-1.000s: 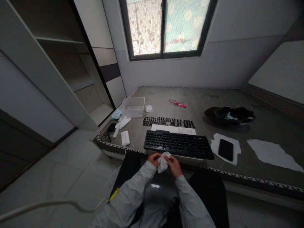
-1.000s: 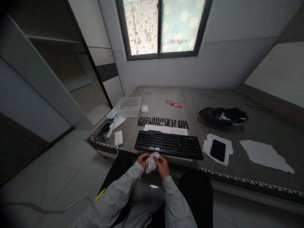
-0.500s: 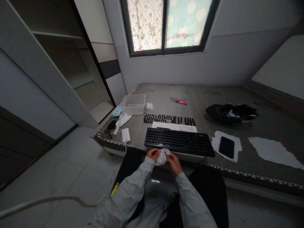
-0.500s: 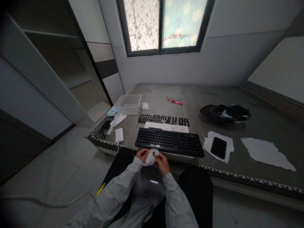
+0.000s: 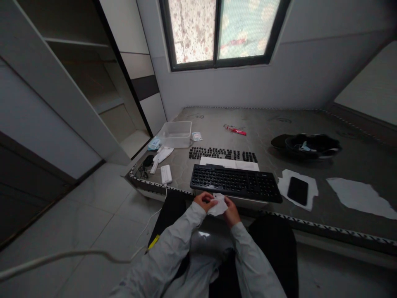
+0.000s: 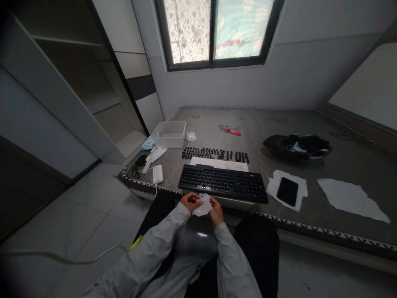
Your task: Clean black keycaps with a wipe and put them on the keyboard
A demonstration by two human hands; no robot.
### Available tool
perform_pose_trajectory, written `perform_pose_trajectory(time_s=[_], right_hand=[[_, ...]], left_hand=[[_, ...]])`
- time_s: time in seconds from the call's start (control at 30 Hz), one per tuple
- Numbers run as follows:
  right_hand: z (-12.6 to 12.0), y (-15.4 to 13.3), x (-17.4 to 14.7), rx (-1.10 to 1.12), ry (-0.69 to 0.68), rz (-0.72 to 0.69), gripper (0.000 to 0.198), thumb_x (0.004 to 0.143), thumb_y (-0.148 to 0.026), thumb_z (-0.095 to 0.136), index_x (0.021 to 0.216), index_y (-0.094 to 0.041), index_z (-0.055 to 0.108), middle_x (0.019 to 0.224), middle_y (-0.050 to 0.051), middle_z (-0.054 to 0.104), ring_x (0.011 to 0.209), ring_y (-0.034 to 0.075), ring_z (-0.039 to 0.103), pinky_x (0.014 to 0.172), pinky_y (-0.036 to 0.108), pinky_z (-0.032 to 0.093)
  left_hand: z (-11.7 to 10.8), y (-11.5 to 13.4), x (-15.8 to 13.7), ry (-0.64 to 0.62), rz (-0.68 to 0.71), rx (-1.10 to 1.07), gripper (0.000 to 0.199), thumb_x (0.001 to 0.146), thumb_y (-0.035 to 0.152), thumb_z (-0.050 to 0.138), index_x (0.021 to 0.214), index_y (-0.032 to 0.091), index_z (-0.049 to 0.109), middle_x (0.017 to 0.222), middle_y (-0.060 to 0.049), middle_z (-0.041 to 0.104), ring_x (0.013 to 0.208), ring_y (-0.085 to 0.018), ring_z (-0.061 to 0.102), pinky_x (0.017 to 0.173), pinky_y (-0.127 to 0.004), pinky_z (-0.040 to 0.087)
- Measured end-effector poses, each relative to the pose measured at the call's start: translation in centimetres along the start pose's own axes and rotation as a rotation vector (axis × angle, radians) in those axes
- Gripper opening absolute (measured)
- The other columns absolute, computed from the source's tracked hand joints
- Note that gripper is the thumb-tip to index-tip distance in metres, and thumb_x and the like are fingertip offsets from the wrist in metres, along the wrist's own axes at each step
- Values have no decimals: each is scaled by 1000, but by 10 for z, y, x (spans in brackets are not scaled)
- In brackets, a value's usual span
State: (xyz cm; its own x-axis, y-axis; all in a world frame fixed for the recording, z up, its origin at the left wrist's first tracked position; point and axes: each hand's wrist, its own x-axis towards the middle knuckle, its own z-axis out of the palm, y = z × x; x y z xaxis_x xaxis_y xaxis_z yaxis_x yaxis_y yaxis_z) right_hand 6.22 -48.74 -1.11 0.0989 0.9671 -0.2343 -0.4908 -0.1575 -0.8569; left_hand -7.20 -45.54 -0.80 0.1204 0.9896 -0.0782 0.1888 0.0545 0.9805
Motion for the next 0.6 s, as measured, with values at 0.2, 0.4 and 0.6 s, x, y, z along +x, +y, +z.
perform_pose_trajectory(time_s=[0.2,0.4,0.6], right_hand=[[4,-7,-4,27,2,55,50,71,-62,55,84,-16,70,81,11,73,82,27,66,65,37,53],[3,-7,-5,-58,-24,24,42,55,-43,77,89,-21,68,85,5,73,75,23,66,63,32,52],[1,-5,-2,-134,-55,-24,39,58,-41,76,91,-21,68,88,5,72,81,22,65,73,33,50]], left_hand=[[-6,-5,4,63,22,66,21,61,30,71,74,14,67,68,-3,68,63,-14,61,59,-23,46],[-2,-14,7,62,49,87,22,68,33,64,79,14,68,74,-5,69,68,-16,62,62,-25,48],[0,-16,6,6,89,92,24,71,34,61,82,14,67,77,-5,69,71,-16,61,64,-24,49]])
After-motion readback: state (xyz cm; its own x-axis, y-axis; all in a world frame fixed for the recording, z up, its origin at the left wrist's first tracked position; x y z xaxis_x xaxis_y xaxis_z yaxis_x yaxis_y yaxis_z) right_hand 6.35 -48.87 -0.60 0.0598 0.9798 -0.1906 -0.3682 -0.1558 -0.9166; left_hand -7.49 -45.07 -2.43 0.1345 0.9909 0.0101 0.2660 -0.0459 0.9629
